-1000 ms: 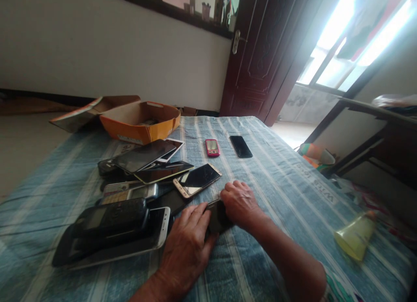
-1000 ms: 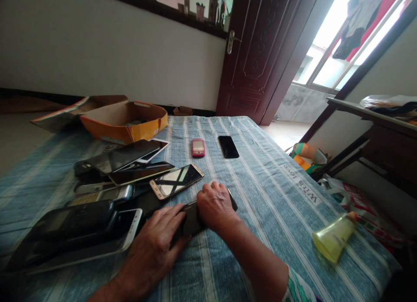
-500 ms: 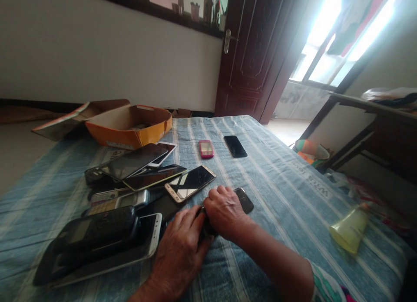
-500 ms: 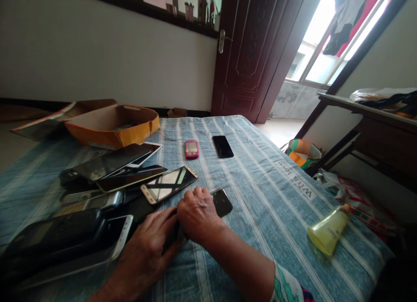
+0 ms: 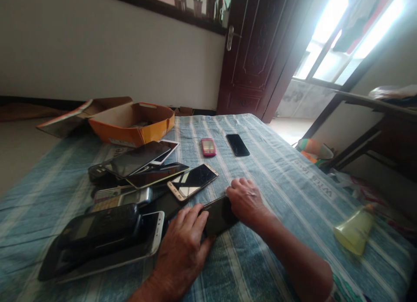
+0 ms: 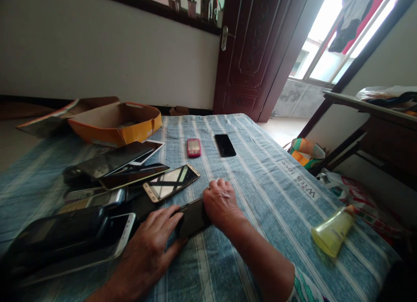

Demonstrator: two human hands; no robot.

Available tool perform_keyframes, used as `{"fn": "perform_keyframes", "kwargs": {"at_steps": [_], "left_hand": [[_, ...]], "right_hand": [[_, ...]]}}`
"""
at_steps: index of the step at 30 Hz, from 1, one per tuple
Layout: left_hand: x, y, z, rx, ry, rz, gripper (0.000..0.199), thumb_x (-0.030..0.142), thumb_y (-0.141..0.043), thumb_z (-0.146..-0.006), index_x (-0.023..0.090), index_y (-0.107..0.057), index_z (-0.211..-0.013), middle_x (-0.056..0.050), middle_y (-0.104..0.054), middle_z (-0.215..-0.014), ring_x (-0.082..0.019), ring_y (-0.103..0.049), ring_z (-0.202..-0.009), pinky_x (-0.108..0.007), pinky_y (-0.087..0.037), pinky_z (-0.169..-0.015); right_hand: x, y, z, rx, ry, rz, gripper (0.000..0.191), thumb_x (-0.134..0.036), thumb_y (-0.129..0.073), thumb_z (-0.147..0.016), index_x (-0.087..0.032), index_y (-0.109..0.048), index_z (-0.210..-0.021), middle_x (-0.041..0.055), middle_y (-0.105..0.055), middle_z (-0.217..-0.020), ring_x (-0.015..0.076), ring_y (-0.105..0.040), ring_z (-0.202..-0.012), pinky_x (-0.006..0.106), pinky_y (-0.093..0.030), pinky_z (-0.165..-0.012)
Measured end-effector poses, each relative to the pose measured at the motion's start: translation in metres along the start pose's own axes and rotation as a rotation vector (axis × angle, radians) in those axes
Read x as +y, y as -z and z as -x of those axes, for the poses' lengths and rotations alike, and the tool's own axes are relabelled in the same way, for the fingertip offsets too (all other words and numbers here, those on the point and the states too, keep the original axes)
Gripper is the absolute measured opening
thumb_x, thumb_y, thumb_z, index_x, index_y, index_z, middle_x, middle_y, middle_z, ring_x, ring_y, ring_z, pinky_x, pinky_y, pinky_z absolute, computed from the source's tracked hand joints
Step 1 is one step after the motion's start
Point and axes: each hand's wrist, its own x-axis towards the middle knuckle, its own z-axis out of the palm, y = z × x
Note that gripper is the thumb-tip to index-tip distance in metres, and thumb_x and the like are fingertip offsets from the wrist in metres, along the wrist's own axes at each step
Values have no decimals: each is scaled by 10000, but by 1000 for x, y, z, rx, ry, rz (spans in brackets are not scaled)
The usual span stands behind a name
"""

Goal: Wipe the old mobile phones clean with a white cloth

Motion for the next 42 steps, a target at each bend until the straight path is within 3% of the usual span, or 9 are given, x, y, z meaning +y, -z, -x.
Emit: {"fn": "perform_keyframes", "kwargs": {"at_steps": [3, 8, 11, 21, 29, 33, 38, 42], "left_hand": [[-3, -2, 1, 2, 2, 2, 329, 257, -627, -773, 190, -623, -1096, -117, -642, -1198, -317, -583, -1080, -468, -526, -866], [-4, 0, -1, 4, -5, 3, 334, 249, -637, -766, 178, -626, -1093, -120, -647, -1187, -310, -586, -1077, -460, -532, -861], [-5, 2, -2, -1, -15, -6, 326, 285, -636, -775, 186, -630, -1085, -112, -656, -1173, -304, -591, -1074, -450, -537, -854], [-6, 7, -7, -54, -28, -28, 337, 324, -630, -782, 178, -638, -1086, -115, -657, -1177, -299, -595, -1081, -439, -542, -868], [-12, 4, -9, -92, -44, -17, 340, 334, -590, -807, 158, -649, -1092, -127, -654, -1190, -308, -593, -1095, -459, -516, -919], [-15, 5, -10, -129, -9, 19, 361, 367, -594, -798, 161, -658, -1088, -121, -654, -1192, -306, -584, -1113, -451, -509, -934], [-10, 8, -15, -156, 23, 33, 446, 420, -688, -703, 186, -660, -1081, -110, -636, -1221, -323, -556, -1152, -455, -499, -950], [-3, 9, -24, -177, 28, 19, 413, 351, -689, -704, 166, -658, -1072, -129, -632, -1220, -322, -563, -1138, -473, -488, -958]], "right_hand": [[0, -1, 7, 42, 74, -96, 209, -124, -482, -861, -202, -674, -884, 63, -629, -929, 207, -526, -887, 306, -371, -735], [36, -4, 11, 114, -167, -136, 296, -85, -438, -858, -221, -680, -965, 44, -632, -926, 173, -544, -867, 267, -362, -720], [50, -9, 12, 74, -189, -141, 327, -74, -439, -841, -230, -677, -1003, 40, -638, -926, 170, -552, -868, 260, -359, -713], [41, -10, 42, 12, -93, -64, 198, -62, -486, -778, -194, -631, -807, 41, -641, -818, 183, -567, -794, 276, -333, -653], [37, -9, 4, 28, -84, -65, 190, -102, -489, -796, -174, -652, -861, 88, -651, -907, 218, -574, -868, 292, -377, -696], [39, -13, 12, 23, -55, -80, 182, -100, -503, -781, -175, -651, -858, 89, -648, -882, 222, -572, -849, 295, -386, -699], [47, -23, 37, 110, -37, -129, 203, -84, -477, -796, -199, -643, -819, 58, -642, -838, 196, -559, -810, 276, -368, -664], [52, -26, 39, 170, -70, -211, 210, -70, -491, -777, -205, -650, -792, 37, -648, -817, 179, -566, -793, 260, -355, -638]]}}
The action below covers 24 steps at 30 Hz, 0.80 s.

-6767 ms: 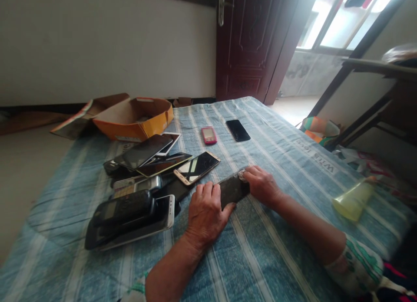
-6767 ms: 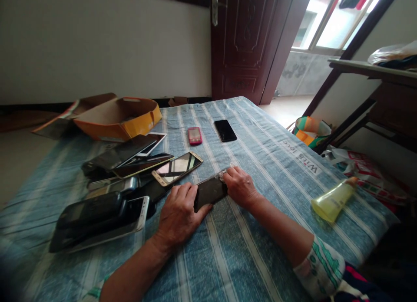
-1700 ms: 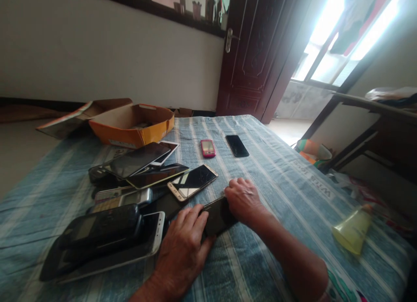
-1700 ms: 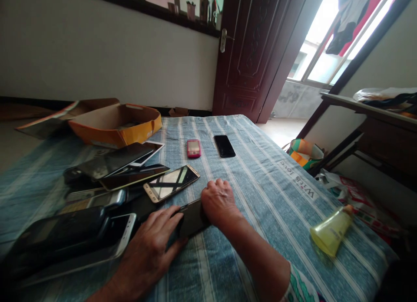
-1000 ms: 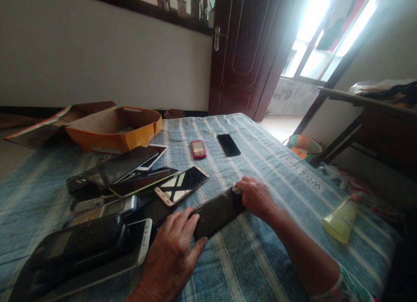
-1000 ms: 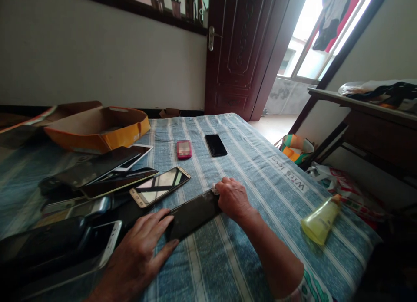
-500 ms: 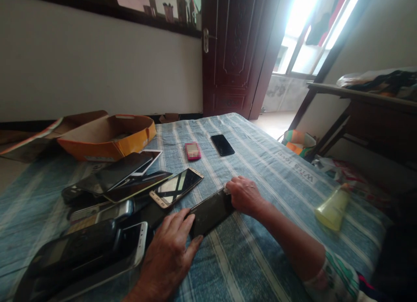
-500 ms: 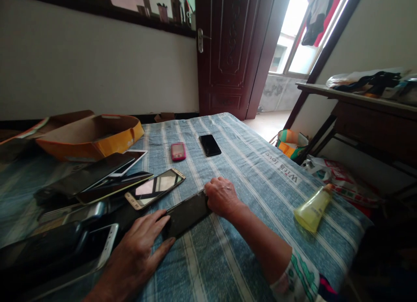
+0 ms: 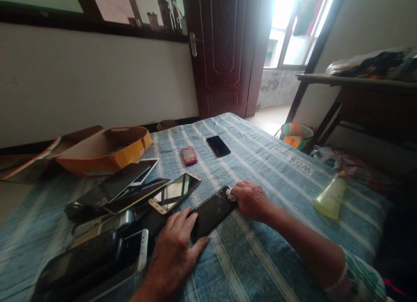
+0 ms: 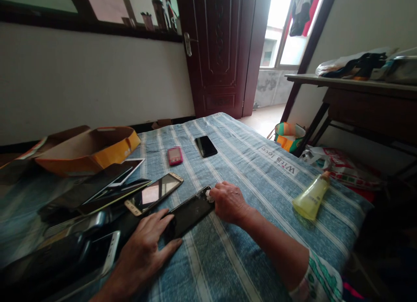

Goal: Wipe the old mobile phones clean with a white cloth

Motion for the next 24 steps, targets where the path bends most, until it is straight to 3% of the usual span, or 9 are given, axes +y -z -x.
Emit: {"fn": "perform_keyframes", "kwargs": {"at_steps": [8, 14, 19, 24], "left_hand": [[3, 4, -8, -75, -74, -68, 371, 326, -655, -760, 134, -656, -1077, -158, -668, -1149, -320, -602, -1081, -469, -500, -933], [10, 22, -15, -174, -106, -57, 323, 370, -554, -848, 134, -665, -1040, -132, -704, -1057, -279, -644, -993, -410, -529, -874], [18, 36, -22, -230, -56, -73, 319, 369, -426, -906, 176, -678, -934, -102, -721, -949, -254, -670, -880, -394, -538, -799], [13, 32, -21, -185, -43, -42, 410, 366, -318, -942, 179, -678, -881, -104, -723, -910, -247, -677, -834, -392, -537, -775]], "right_hand": [[10, -7, -1, 123, -34, -201, 278, -30, -490, -746, -209, -681, -837, 22, -664, -795, 164, -600, -788, 238, -390, -678], [13, -13, -1, 308, -5, -296, 266, -16, -498, -748, -198, -675, -828, 19, -652, -768, 153, -597, -741, 231, -420, -677], [3, -3, 2, 557, 163, -280, 283, -15, -438, -822, -163, -669, -894, 60, -646, -812, 170, -582, -795, 269, -457, -737], [-17, 4, 1, 629, 311, -149, 248, -131, -427, -936, -155, -662, -860, 75, -637, -820, 186, -563, -823, 317, -491, -775]]}}
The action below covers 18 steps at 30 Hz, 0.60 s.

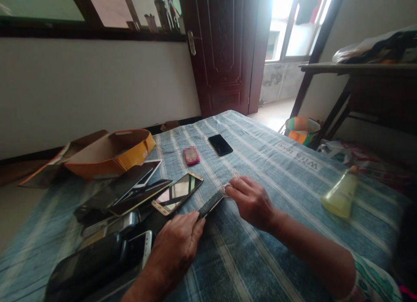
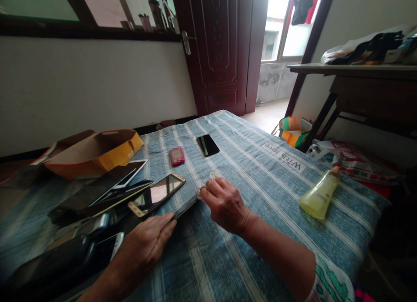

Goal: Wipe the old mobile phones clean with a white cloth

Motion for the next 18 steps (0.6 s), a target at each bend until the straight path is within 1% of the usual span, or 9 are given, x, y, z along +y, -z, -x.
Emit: {"fn": "perform_keyframes", "kwargs": {"at_steps": [3, 5, 8, 11, 13, 15, 18], "left_hand": [[-6, -5, 2, 49, 10, 63, 433, 393, -304, -950, 180, -680, -929, -101, -725, -937, -236, -680, -849, -372, -539, -785], [-8, -7, 2, 63, 20, 104, 440, 415, -308, -949, 178, -678, -961, -98, -726, -951, -228, -681, -858, -358, -539, -792], [-8, -5, 2, 38, 26, 155, 445, 421, -291, -952, 193, -673, -930, -80, -728, -915, -210, -681, -837, -328, -539, -785], [-6, -1, 1, 4, 30, 171, 447, 400, -267, -955, 205, -664, -894, -68, -727, -874, -201, -682, -819, -313, -535, -785], [-4, 0, 1, -11, 45, 148, 452, 402, -264, -952, 203, -665, -893, -76, -728, -873, -211, -684, -822, -328, -535, -791], [-3, 0, 2, -28, 62, 115, 462, 411, -265, -947, 194, -672, -915, -90, -728, -891, -230, -685, -836, -358, -535, -800], [-4, 1, 2, -42, 86, 79, 474, 417, -276, -938, 172, -678, -986, -112, -728, -924, -257, -684, -864, -391, -535, -806]], "right_hand": [[-12, -6, -4, -11, 68, 25, 228, -148, -446, -940, -151, -658, -856, 80, -635, -849, 213, -570, -943, 362, -496, -871], [-21, -10, -6, -8, 100, 38, 229, -129, -444, -935, -139, -660, -859, 89, -638, -877, 232, -566, -1000, 393, -487, -925], [-36, -14, -10, 21, 168, 16, 255, -90, -427, -921, -124, -664, -830, 98, -644, -900, 243, -572, -1024, 409, -489, -957], [-45, -15, -13, 37, 216, -11, 270, -81, -429, -913, -129, -666, -793, 96, -655, -906, 233, -592, -997, 405, -499, -967], [-43, -14, -12, 24, 219, -20, 263, -85, -435, -917, -134, -666, -801, 91, -664, -916, 218, -605, -975, 407, -495, -985], [-37, -13, -9, 9, 213, -33, 244, -93, -446, -925, -135, -667, -831, 88, -672, -922, 206, -616, -972, 411, -487, -1005], [-19, -14, -4, 31, 178, -26, 191, -108, -483, -922, -127, -673, -905, 103, -685, -960, 223, -610, -1053, 432, -479, -1017]]}}
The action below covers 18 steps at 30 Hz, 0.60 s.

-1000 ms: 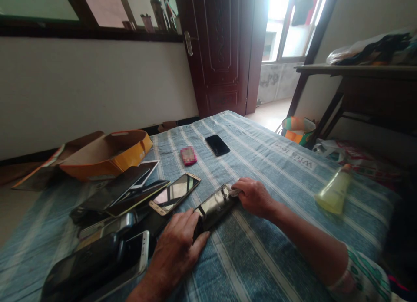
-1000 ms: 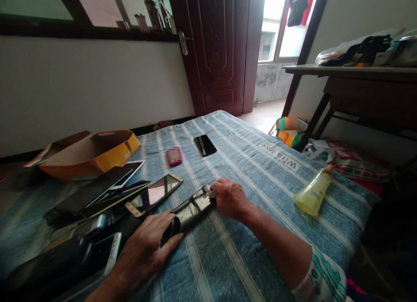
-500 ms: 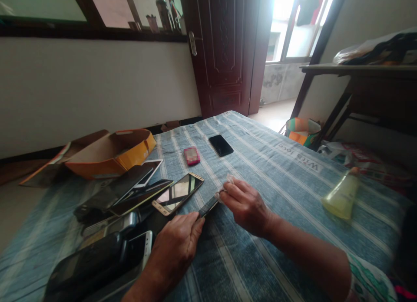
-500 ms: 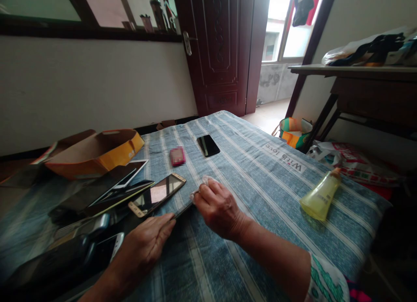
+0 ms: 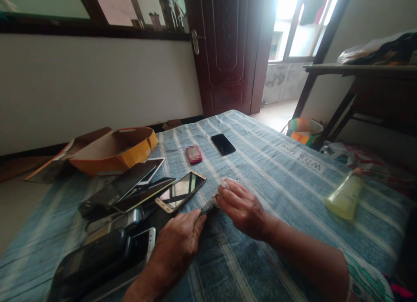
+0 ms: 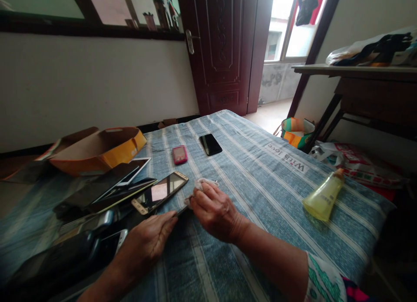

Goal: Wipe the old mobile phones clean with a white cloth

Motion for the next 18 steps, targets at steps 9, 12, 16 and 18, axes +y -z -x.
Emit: {"fn": "perform_keyframes", "kwargs": {"at_steps": [9, 12, 16, 18], "left_hand": [[-5, 0, -5, 26, 31, 3, 492, 432, -283, -930, 171, -696, -993, -111, -733, -915, -250, -697, -857, -358, -546, -788], [-4, 1, -6, 31, 26, 11, 494, 439, -291, -927, 168, -694, -1017, -109, -736, -916, -248, -697, -854, -354, -548, -785], [-1, 5, -5, 27, 11, 28, 455, 417, -298, -931, 198, -697, -937, -85, -736, -856, -221, -695, -815, -318, -542, -771], [1, 6, -5, 27, 0, 51, 434, 396, -302, -931, 213, -691, -878, -67, -732, -824, -207, -693, -787, -297, -538, -748]], "right_hand": [[39, -5, 9, 103, -124, 178, 213, -100, -486, -925, -94, -699, -934, 151, -705, -1010, 269, -612, -1113, 420, -524, -957], [26, -5, 6, 109, -119, 163, 195, -113, -500, -923, -106, -694, -940, 142, -703, -1025, 271, -597, -1134, 437, -507, -981], [-8, -7, -3, 78, -16, 71, 166, -109, -522, -906, -103, -685, -936, 134, -707, -993, 263, -607, -1107, 449, -496, -996], [-20, -8, -7, 67, 34, 45, 167, -96, -520, -901, -79, -684, -924, 144, -706, -979, 267, -618, -1081, 445, -494, -999]]}}
